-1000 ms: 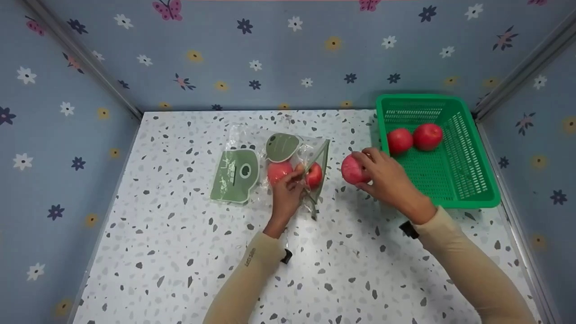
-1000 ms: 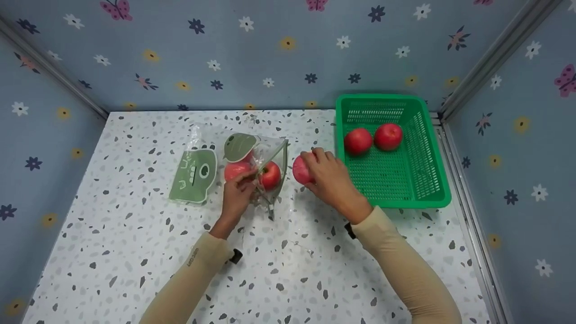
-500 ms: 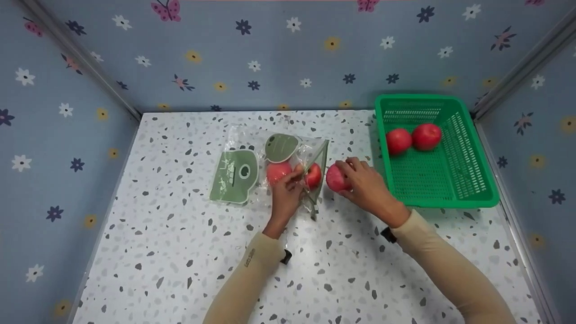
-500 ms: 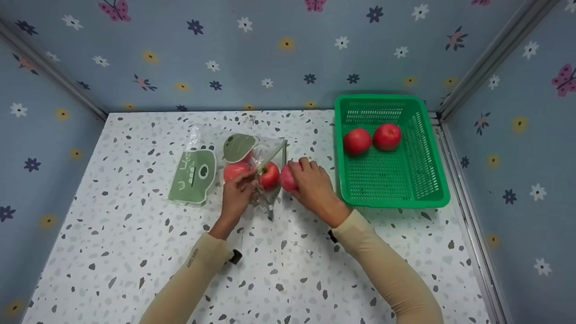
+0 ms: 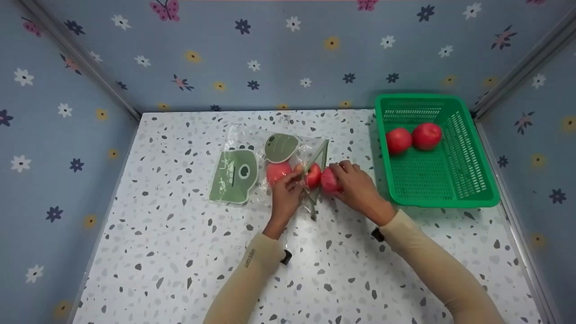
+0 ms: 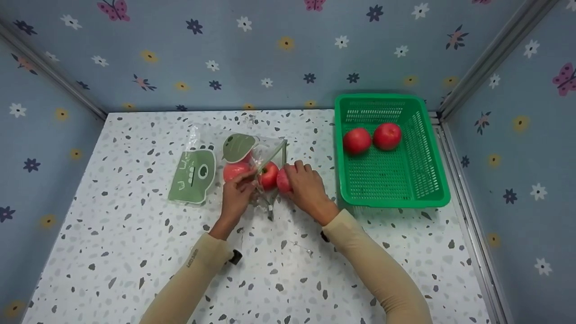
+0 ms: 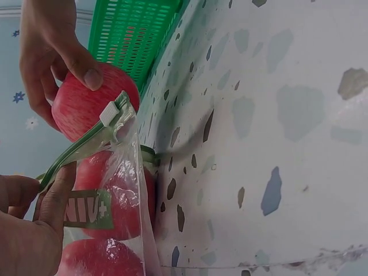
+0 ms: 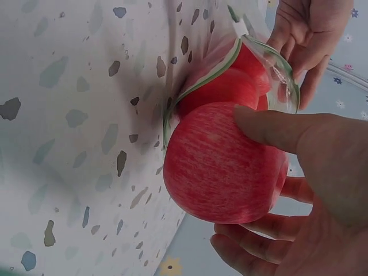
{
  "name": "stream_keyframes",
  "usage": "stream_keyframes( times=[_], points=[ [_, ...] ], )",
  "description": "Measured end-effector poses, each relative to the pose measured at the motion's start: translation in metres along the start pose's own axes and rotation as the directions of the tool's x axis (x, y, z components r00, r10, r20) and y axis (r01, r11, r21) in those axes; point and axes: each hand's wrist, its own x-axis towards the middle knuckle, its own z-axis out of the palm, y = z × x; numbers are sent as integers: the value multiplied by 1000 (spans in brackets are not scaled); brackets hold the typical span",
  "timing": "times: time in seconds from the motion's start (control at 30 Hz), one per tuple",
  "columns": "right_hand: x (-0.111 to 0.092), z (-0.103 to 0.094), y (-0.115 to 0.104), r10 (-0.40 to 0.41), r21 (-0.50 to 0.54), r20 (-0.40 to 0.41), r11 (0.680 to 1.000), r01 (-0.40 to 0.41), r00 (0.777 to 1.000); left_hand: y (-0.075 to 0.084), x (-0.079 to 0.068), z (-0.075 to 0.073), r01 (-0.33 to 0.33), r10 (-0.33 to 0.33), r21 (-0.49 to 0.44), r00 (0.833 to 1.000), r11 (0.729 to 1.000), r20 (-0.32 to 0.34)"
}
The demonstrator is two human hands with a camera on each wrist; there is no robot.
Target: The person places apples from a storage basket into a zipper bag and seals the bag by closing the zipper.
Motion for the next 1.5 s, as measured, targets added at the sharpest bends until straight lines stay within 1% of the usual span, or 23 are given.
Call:
stream_keyframes(
  times=[0.1,0.17,0.37,0.47,0.7,0.83,1.0,1.17,1.33,1.5],
  points=[
    [3,2,-2,11,0,-10,1000,-11,1000,-1,0,-1,-19,19,8,1000,1000,-4],
    [5,3,-4,18,-3,-12,1000,-18,1000,-1,0,-1,-20,20,0,1000,1000,-1],
    [11,6,-8,29,-12,-7,1000,-29,1000,-1,-2,-2,14,-13,-8,1000,1000,13],
    [13,9,-9,40,9,5,999,-40,999,1,-2,-2,16,-16,-10,1000,1000,20],
    [17,17,-15,84,66,61,994,-88,995,2,-1,-2,-9,9,-1,1000,1000,22],
    [21,22,-20,92,99,61,990,-98,994,3,-1,-2,-17,16,15,999,1000,31],
    [26,30,-25,86,116,46,989,-91,995,5,-3,-2,4,-4,8,999,1000,42],
    [31,38,-26,111,140,40,983,-116,993,6,-4,-2,10,-10,6,999,1000,47],
    [35,44,-27,137,179,52,973,-144,989,5,-3,-2,13,-14,17,999,1000,42],
    [37,49,-29,147,216,75,963,-159,986,4,-3,-2,28,-28,-3,999,1000,35]
  ],
)
